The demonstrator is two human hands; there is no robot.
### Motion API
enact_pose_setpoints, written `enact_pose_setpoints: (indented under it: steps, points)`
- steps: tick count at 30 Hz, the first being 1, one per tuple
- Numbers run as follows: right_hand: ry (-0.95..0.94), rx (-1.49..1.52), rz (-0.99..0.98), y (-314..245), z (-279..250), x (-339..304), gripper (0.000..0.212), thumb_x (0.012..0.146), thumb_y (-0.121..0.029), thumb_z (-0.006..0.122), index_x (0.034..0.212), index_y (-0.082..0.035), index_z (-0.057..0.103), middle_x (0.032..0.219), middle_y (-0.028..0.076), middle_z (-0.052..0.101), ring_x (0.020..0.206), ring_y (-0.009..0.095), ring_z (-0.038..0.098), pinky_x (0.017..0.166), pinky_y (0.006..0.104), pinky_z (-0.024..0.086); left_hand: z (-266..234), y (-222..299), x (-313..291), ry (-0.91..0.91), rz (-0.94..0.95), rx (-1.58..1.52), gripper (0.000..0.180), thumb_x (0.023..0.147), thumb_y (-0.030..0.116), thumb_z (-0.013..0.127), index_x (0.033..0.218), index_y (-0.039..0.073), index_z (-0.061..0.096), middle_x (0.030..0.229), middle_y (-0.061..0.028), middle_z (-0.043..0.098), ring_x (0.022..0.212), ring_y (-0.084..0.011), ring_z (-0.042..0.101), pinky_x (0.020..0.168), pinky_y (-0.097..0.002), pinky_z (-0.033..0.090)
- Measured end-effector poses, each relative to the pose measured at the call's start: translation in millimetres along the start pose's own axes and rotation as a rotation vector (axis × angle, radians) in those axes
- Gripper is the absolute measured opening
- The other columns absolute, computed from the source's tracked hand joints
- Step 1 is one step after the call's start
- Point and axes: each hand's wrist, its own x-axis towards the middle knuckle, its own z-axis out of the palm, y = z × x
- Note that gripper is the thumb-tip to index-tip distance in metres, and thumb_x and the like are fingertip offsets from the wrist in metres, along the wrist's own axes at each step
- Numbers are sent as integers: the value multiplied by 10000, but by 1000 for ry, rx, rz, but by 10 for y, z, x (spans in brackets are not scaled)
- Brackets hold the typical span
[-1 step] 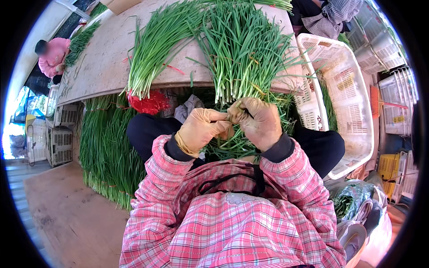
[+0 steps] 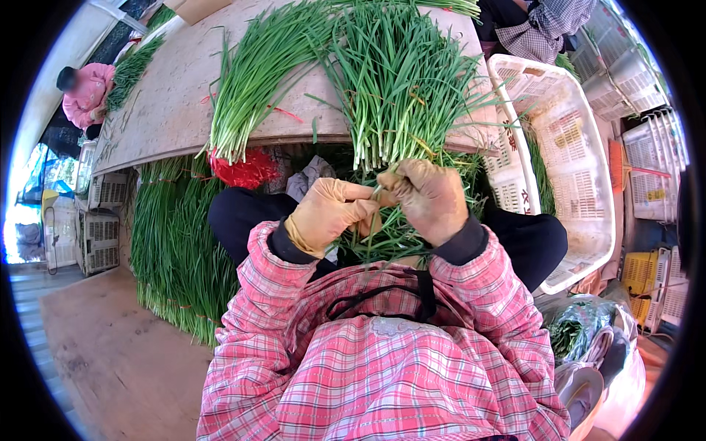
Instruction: The person processes chives by bundling them with red ties, picking through a crate of harvested stems, and arranging them into organized bunches.
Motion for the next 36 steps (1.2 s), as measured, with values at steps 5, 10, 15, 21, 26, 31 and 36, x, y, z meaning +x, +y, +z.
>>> enact_pose_setpoints:
  steps: [5,10,15,21,26,31,36]
  points:
    - [25,160,333,85,-616,-31,272,768,-4,651,1036,4,603,942,89,610,783,159,563,740,293,476,-104,-23,-52,-120,-60,-138,274,902,114,563,1145,-11,587,769,-80,659,651,-110,590,620,-238,481]
    - [-206,-105,190,168,-458,-268,316,773,-95,695,1062,9,618,982,135,611,930,228,602,827,324,473,-12,-148,48,-24,3,-201,411,908,148,568,1284,4,486,796,-59,671,673,-88,601,598,-199,450]
    - [-171,244,341,103,27,-72,211,856,-123,622,984,44,612,866,146,616,768,214,592,718,317,467,73,-123,113,-4,119,-137,526,877,53,561,1370,28,378,892,-65,643,766,-106,595,686,-230,461]
    - [-129,161,204,49,72,33,163,861,-112,622,967,11,614,765,146,625,636,232,571,626,302,473,-67,1,116,123,277,-30,422,854,-2,579,1271,20,517,973,-45,638,850,-74,556,762,-225,450]
    - [-112,44,135,99,149,-33,173,813,-104,674,939,7,628,800,165,640,688,297,618,653,321,490,30,62,188,329,271,36,210,862,65,567,1033,0,671,865,-37,670,743,-83,586,683,-219,461]
    - [-122,12,171,141,81,-63,179,794,-100,695,917,15,633,784,158,639,677,265,623,647,315,489,9,140,179,332,188,-39,211,886,153,556,962,11,692,755,-31,662,655,-78,583,607,-208,458]
    - [-115,147,260,180,41,-96,143,807,-83,689,888,29,650,765,111,638,677,153,587,643,277,474,-136,3,180,226,229,27,215,909,194,576,883,-1,662,676,-19,624,573,-67,549,539,-203,430]
